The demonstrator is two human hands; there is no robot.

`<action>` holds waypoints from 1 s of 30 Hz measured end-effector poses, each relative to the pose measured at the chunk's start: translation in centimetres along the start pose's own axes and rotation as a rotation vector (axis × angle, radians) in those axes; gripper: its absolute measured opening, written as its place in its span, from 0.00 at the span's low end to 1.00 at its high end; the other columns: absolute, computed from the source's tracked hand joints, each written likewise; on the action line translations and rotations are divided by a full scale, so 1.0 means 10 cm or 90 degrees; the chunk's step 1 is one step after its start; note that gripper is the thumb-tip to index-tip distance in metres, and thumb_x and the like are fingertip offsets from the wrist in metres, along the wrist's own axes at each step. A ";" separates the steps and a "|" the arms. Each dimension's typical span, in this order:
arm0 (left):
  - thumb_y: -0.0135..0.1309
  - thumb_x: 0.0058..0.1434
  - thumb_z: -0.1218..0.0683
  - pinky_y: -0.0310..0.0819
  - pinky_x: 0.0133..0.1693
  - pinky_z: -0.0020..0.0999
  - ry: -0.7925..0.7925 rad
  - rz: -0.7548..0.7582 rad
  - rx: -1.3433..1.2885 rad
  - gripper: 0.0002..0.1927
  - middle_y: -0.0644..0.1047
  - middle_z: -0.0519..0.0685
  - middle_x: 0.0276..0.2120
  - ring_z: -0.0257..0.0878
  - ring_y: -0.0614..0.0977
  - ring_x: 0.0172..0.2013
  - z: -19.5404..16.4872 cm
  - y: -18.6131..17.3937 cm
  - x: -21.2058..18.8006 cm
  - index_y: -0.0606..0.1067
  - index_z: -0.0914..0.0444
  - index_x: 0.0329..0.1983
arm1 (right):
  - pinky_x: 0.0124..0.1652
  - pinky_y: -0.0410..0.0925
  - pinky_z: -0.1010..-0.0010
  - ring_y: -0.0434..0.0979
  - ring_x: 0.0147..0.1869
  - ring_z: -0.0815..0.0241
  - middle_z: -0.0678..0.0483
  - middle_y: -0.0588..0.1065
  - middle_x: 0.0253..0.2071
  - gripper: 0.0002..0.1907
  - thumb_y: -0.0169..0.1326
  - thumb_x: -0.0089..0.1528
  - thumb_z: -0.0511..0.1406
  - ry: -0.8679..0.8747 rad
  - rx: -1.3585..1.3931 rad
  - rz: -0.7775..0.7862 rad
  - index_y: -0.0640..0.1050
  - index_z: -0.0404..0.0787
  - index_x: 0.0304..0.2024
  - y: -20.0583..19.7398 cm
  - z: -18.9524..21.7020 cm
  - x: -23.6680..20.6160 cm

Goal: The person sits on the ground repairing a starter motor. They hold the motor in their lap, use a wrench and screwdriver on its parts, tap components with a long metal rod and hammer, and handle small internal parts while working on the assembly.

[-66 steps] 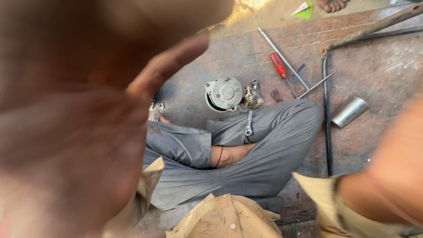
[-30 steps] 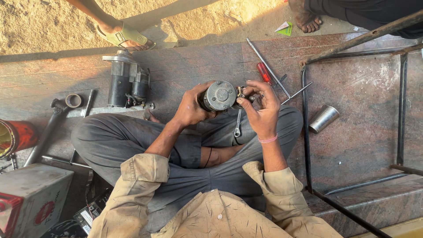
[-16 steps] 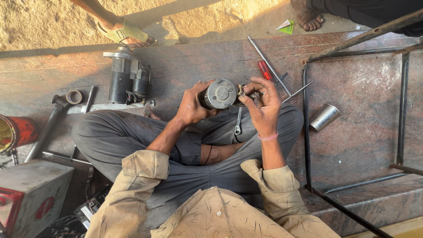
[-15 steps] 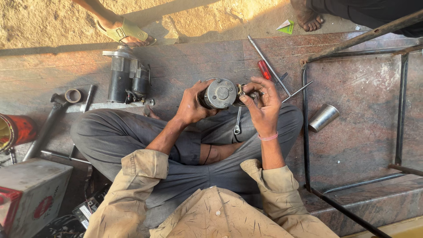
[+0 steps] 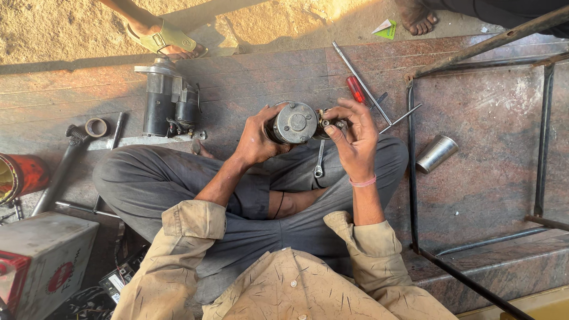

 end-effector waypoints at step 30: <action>0.74 0.47 0.50 0.73 0.59 0.44 0.202 0.060 0.099 0.39 0.76 0.54 0.58 0.52 0.78 0.59 -1.15 -0.29 0.10 0.72 0.62 0.61 | 0.45 0.74 0.71 0.81 0.46 0.62 0.51 0.81 0.44 0.22 0.60 0.56 0.23 0.217 -0.207 -0.055 0.78 0.37 0.53 -0.97 -1.12 0.37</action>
Point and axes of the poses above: each hand's wrist, its own x-axis towards the middle knuckle, its own y-axis out of the palm, z = x × y, the point moved 4 cm from there along x, towards the middle knuckle
